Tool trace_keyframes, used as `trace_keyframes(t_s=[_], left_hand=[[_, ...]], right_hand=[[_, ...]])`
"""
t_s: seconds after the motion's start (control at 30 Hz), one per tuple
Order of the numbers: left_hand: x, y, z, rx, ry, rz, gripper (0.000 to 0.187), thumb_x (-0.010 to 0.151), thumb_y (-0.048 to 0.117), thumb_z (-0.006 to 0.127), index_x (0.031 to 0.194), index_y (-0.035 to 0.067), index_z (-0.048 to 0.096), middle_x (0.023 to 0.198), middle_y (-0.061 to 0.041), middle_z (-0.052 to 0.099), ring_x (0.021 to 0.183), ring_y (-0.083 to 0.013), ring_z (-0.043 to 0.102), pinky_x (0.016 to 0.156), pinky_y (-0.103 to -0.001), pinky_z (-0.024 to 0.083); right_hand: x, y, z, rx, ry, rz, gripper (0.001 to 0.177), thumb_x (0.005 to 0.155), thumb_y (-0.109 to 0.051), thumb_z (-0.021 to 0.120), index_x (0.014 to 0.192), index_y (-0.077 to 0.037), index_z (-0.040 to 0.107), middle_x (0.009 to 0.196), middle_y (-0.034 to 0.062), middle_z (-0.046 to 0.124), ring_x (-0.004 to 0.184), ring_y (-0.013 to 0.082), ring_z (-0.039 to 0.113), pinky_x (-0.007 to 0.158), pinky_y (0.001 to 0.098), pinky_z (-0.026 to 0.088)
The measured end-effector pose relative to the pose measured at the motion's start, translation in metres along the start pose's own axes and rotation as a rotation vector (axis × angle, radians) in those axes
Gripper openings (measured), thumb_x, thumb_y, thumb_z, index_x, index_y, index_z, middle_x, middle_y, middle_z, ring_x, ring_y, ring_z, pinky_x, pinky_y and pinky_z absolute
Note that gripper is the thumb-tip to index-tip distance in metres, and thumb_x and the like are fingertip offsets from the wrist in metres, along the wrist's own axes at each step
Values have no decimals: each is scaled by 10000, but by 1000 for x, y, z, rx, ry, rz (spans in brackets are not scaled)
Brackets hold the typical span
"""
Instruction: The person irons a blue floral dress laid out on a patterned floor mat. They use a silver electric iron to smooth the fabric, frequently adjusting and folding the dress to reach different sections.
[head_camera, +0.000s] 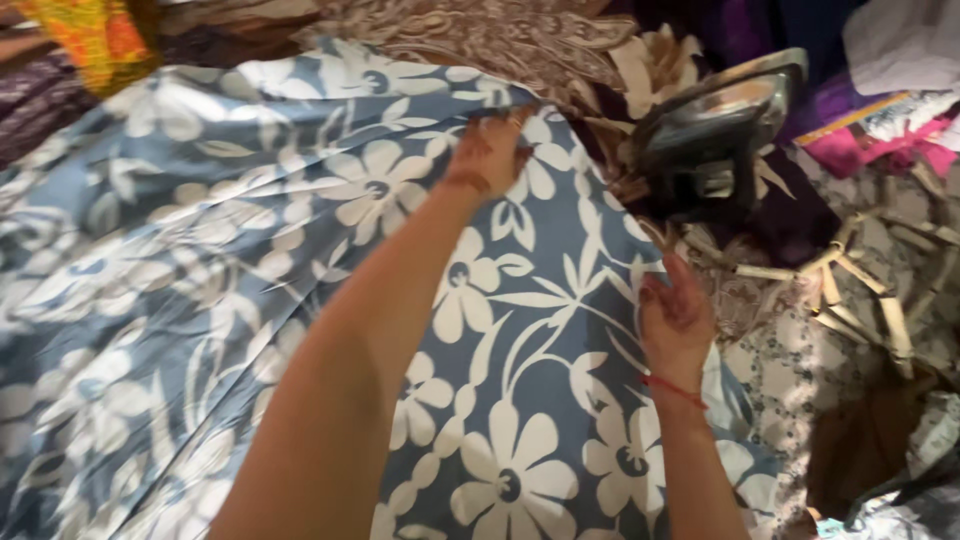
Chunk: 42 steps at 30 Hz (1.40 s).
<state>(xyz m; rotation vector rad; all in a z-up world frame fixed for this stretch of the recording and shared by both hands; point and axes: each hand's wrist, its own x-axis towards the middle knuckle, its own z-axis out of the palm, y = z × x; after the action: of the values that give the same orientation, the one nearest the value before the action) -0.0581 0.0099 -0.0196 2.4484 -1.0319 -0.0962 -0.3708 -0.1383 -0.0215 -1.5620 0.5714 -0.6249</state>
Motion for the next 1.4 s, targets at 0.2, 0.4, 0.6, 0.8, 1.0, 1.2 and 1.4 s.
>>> trace_keyframes(t_s=[0.2,0.4,0.6,0.8,1.0,1.2,1.4], left_hand=[[-116,17,-28,-232,560,44,386,933,-3,550,1294,122,614,1349,-94,661,1304,-339,579,1222,-555,289],[-287,-29,-123,-138,833,-126,361,910,-111,560,1203,79,650,1286,-108,674,1264,-324,609,1126,-457,443],[-489,-106,-225,39,955,-431,327,942,-115,547,1199,54,658,1238,-165,684,1184,-355,637,1026,-437,501],[-647,-189,-255,197,705,-645,515,832,-65,510,1316,72,622,1287,-200,644,1212,-406,590,1031,-482,455],[-763,-234,-233,364,848,-1440,669,769,323,723,1363,64,553,1291,-208,616,1235,-404,567,1015,-542,423],[-848,-272,-193,-235,593,-1740,559,984,448,624,1231,-47,707,1252,-270,700,1142,-394,676,983,-479,528],[-846,-293,-182,-729,1553,-1738,464,941,318,539,1218,-50,600,1218,-200,689,1063,-348,665,828,-466,553]], right_hand=[[-20,2,33,-819,-379,-753,459,959,-98,647,1415,-99,593,1481,187,595,1388,438,549,1134,519,428],[-6,47,9,-1107,-184,-676,444,1015,-220,647,1429,-64,613,1526,199,573,1433,465,468,1135,625,379],[-86,-10,71,-761,-424,-853,347,998,-104,621,1338,-41,647,1444,200,613,1416,431,540,1201,547,417],[-232,-75,191,-518,-754,-791,332,876,-1,667,1201,-62,696,1323,153,679,1277,369,614,1136,505,393],[-414,-122,287,27,-1105,-317,397,895,0,636,1279,-89,593,1241,116,639,1089,314,693,909,380,585],[-552,-148,323,-149,-1330,-920,562,817,-208,762,1278,67,595,1228,240,627,1114,405,604,964,473,490],[-579,-116,337,-543,-1328,-976,305,894,-127,726,1133,29,619,1255,223,624,1112,378,608,943,467,483]])
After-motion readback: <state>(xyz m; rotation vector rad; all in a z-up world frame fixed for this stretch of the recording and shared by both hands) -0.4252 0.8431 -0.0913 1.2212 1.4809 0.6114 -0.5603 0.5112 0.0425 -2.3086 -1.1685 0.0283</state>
